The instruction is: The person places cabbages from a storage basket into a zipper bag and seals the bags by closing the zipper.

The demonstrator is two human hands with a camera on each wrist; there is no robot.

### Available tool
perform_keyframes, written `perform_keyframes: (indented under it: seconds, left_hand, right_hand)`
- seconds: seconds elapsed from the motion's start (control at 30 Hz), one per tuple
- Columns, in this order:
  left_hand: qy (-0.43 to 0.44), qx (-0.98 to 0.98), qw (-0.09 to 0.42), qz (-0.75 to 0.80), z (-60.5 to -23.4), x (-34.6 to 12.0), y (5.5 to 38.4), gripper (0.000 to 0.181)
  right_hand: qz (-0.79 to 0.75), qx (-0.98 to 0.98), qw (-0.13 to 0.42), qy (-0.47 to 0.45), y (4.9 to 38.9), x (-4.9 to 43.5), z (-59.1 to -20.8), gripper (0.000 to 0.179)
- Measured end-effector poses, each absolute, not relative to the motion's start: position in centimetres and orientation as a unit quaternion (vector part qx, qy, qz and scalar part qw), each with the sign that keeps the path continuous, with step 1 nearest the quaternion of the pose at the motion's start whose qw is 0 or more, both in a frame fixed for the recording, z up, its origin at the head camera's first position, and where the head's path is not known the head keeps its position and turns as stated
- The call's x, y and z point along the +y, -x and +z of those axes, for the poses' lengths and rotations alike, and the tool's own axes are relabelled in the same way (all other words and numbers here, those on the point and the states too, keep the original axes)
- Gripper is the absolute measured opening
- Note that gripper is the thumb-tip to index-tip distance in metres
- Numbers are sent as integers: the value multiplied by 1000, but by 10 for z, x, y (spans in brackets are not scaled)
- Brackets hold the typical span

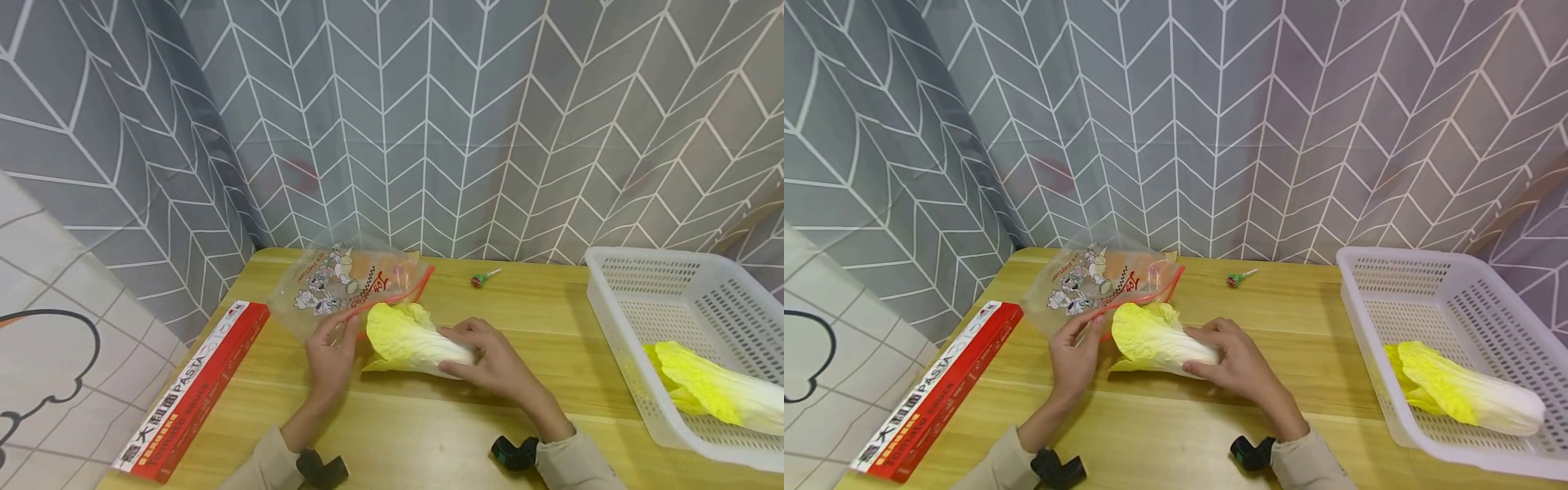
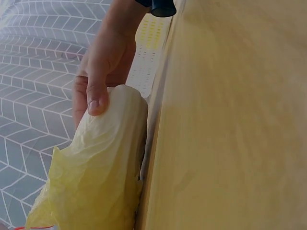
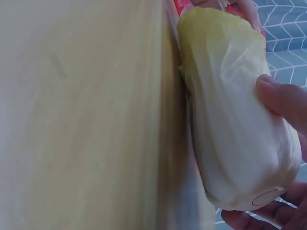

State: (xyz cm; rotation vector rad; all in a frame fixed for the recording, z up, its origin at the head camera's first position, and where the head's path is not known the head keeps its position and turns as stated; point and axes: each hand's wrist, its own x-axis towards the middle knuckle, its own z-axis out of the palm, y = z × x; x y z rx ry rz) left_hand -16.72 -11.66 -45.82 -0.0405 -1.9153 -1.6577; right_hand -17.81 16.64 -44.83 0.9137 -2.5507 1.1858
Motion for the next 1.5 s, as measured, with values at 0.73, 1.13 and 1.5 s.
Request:
perform_keyframes:
  seconds: [0.73, 1.13, 1.5]
  left_hand:
    - [18, -713, 304, -632, -462, -119, 168, 17]
    - [20, -718, 275, -639, -467, -117, 167, 19]
    - [67, -729, 267, -627, -470, -110, 170, 41]
  right_hand:
    - [382, -871, 75, -298, 176, 172, -430, 54]
    - [433, -862, 69, -256, 180, 177, -427, 53]
    - [630, -763, -53, -134, 184, 185, -427, 48]
